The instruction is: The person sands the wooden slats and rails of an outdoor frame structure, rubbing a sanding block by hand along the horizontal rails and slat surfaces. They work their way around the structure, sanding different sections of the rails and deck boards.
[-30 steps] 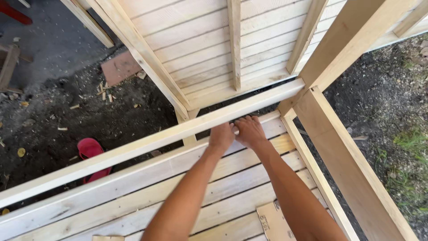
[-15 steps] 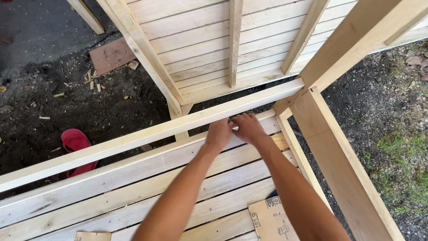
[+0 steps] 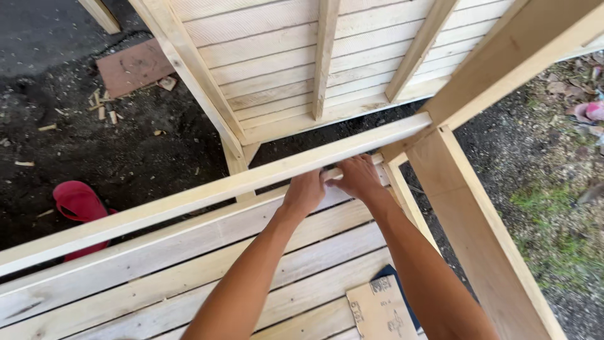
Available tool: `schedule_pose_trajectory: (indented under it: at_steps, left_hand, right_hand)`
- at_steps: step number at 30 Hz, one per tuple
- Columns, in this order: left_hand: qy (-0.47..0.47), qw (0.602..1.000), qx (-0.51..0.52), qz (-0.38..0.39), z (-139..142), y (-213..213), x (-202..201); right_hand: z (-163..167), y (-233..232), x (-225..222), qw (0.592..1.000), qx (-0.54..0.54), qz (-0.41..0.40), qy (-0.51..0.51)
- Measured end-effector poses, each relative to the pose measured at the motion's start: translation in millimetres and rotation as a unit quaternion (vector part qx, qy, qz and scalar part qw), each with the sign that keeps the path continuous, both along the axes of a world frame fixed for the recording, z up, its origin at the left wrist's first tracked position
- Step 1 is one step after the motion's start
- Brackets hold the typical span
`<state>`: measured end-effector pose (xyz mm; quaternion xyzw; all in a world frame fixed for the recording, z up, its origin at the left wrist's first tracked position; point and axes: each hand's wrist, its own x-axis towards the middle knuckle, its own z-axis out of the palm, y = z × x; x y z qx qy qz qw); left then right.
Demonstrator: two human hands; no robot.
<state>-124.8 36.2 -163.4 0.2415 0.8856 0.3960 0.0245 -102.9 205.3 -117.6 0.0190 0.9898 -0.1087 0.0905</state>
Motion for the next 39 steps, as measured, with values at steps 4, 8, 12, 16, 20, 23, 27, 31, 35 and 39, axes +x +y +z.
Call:
schedule_pose_trajectory:
  at_steps: [4,8,12,16,20,23,27,31,35,39]
  left_hand:
    - [-0.059,0.996,-0.071,0.016,-9.1,-43.0,-0.4]
    - [-0.054,0.988,-0.147,0.016,-18.1,-18.2,-11.2]
    - [0.005,0.999,-0.047,-0.011,-16.2,-8.5,-10.3]
    - [-0.116,0.99,-0.067,-0.052,-9.2,-48.7,0.5]
    - [-0.073,0.993,-0.09,-0.015,-4.3,-46.9,-0.4]
    - [-0.089,0.991,-0.094,-0.019,-5.0,-34.8,-4.3]
    - [0.031,0.998,-0.048,-0.031,-12.7,-44.6,-4.4]
    - [-0.144,0.97,-0.193,0.027,-24.3,-52.3,-4.1]
    - [0.043,0.993,-0.109,0.032,-32.7,-45.2,-4.2]
    - [0.094,0.995,0.013,0.008,-27.5,-51.8,2.8]
  right_hand:
    - [-10.7,-7.0,0.3,0.999,-0.003,-0.025,-0.041]
    - [-23.0,-3.1,-2.4,0.999,-0.021,-0.026,-0.019]
    - [-27.6,2.2,-7.3,0.996,-0.013,0.046,0.072]
    - [-23.1,-3.1,-6.2,0.998,-0.049,-0.029,-0.012]
    - [-19.6,-4.9,-3.9,0.998,-0.047,-0.034,-0.026]
    - [-24.0,-4.1,-6.5,0.999,-0.042,-0.016,0.001]
    - [-31.8,-6.3,-9.0,0.999,-0.037,-0.008,0.022]
    - [-26.5,-9.3,-7.2,0.999,-0.007,-0.026,-0.04]
    - [-16.3,-14.8,-3.6,0.997,0.04,0.0,-0.071]
    - [-21.3,-39.1,12.3,0.99,0.098,0.041,-0.096]
